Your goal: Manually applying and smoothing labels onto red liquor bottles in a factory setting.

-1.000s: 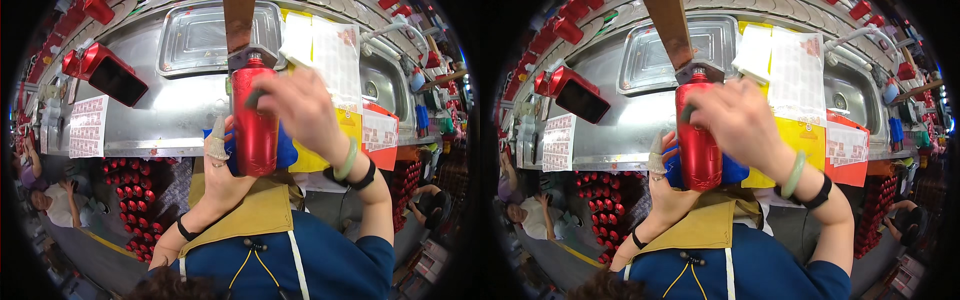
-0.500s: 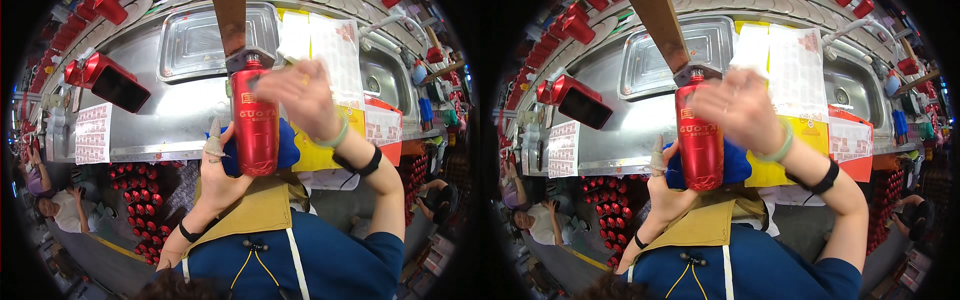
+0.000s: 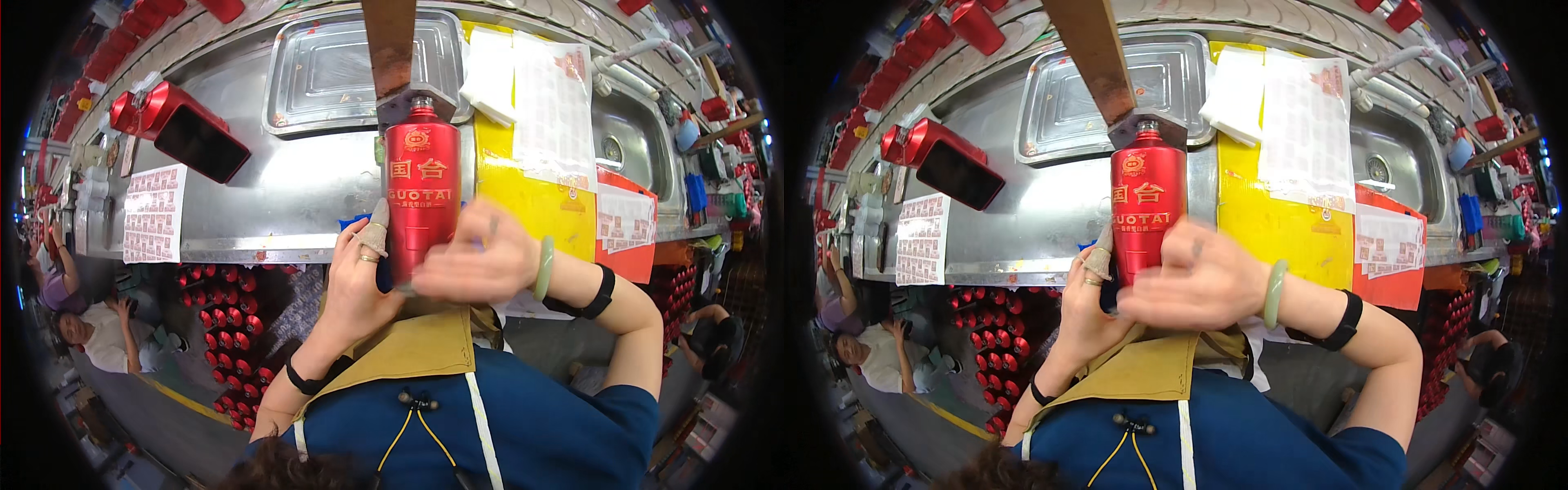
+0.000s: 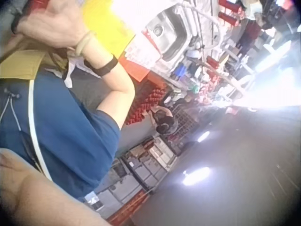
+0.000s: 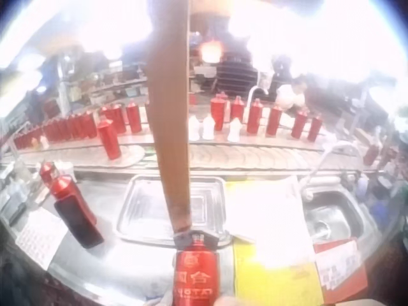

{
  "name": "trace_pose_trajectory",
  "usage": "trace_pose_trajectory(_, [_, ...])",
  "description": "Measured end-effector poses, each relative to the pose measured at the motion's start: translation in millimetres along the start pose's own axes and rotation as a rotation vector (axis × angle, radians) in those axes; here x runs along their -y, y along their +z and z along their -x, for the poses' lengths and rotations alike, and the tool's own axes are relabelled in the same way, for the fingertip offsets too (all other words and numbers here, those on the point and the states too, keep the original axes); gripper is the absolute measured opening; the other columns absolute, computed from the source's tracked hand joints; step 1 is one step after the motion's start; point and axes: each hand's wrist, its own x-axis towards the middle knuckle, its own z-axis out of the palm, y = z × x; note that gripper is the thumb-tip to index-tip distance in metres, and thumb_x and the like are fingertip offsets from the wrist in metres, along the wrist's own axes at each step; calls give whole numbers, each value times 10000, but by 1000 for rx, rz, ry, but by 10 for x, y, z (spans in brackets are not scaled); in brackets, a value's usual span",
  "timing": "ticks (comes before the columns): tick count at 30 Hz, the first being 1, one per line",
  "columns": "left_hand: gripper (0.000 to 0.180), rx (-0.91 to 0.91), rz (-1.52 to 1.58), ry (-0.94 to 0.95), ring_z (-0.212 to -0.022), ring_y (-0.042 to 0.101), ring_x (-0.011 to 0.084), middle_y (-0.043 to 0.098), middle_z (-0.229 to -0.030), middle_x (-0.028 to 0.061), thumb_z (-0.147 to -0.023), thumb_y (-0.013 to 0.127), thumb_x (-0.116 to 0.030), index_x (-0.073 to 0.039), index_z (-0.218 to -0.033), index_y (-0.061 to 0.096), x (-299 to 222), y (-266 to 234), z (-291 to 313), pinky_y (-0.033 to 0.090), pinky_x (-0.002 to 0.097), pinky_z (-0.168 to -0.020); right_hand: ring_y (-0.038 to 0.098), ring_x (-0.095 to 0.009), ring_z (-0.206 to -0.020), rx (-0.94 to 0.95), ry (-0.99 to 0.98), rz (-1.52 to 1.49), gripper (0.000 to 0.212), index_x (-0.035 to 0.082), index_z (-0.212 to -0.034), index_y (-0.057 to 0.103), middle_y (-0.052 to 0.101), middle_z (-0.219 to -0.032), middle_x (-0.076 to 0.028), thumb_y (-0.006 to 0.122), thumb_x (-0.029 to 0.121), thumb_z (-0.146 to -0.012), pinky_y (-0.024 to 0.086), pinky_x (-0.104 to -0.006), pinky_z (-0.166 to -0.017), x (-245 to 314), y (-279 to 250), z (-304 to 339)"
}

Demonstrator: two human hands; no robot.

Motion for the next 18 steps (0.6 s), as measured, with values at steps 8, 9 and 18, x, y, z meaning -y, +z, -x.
trace_pose_trajectory(8, [726,-16,24,-11,-1196,583,422,637,-1244,219,-678,837,-77,52,-1339,565,25,22,24,439,500,-1081,620,-202,-790,-213,229,372,274,176,-1017,773,737,-1011,-7,745,53,-773,450,-373,-756,-355,10,-14])
trace_pose_trajectory(9, [720,-30,45,-3,-1202,577,428,637,-1244,220,-677,837,-77,48,-1334,570,25,25,22,438,501,-1082,580,-174,-781,-95,47,285,317,217,-1042,779,724,-989,39,747,87,-755,436,-359,-732,-219,114,130])
trace_pose_trajectory(18, [734,32,62,13,-1261,532,461,604,-1302,247,-698,850,-85,60,-1349,544,39,19,37,406,511,-1116,635,-293,-783,-265,559,552,256,69,-1082,681,685,-910,-100,773,75,-843,494,-381,-740,-701,-203,-124])
